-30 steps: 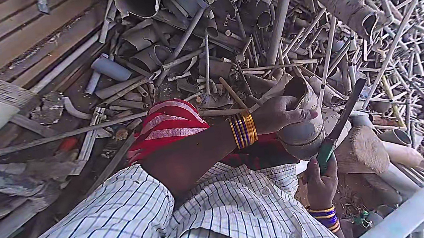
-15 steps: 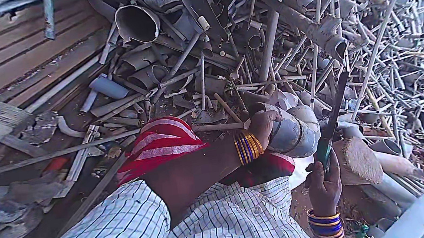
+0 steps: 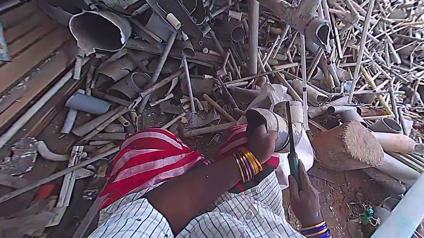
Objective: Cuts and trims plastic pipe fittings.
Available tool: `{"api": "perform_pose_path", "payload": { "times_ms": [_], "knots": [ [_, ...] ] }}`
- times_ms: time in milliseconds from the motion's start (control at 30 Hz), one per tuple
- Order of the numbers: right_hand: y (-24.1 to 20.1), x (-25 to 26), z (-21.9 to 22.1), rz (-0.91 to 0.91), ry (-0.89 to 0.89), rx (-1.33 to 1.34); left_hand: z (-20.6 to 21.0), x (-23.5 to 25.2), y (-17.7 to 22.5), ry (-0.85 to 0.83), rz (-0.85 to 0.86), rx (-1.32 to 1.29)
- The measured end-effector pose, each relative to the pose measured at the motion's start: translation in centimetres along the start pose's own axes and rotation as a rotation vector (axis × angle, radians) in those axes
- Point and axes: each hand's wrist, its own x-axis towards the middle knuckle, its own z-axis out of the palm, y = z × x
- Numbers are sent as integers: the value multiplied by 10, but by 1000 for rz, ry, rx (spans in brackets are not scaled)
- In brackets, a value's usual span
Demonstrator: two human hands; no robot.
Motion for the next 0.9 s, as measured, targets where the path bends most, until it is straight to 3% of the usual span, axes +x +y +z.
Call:
{"api": "perform_pose_path", "payload": {
  "times_ms": [200,300,567,900],
  "knots": [
    [-1,5,-1,66,-56,-58,-6,-14,-13,56,107,25],
    [-8,-1,2,-53,-12,-4,-8,-18,-20,85,153,-59],
    [-14,1,6,-55,-7,9,-17,-21,-19,172,145,-181],
    [-17,1,-3,-46,-35,36,-20,-23,-14,147,81,-210]
  ]
}}
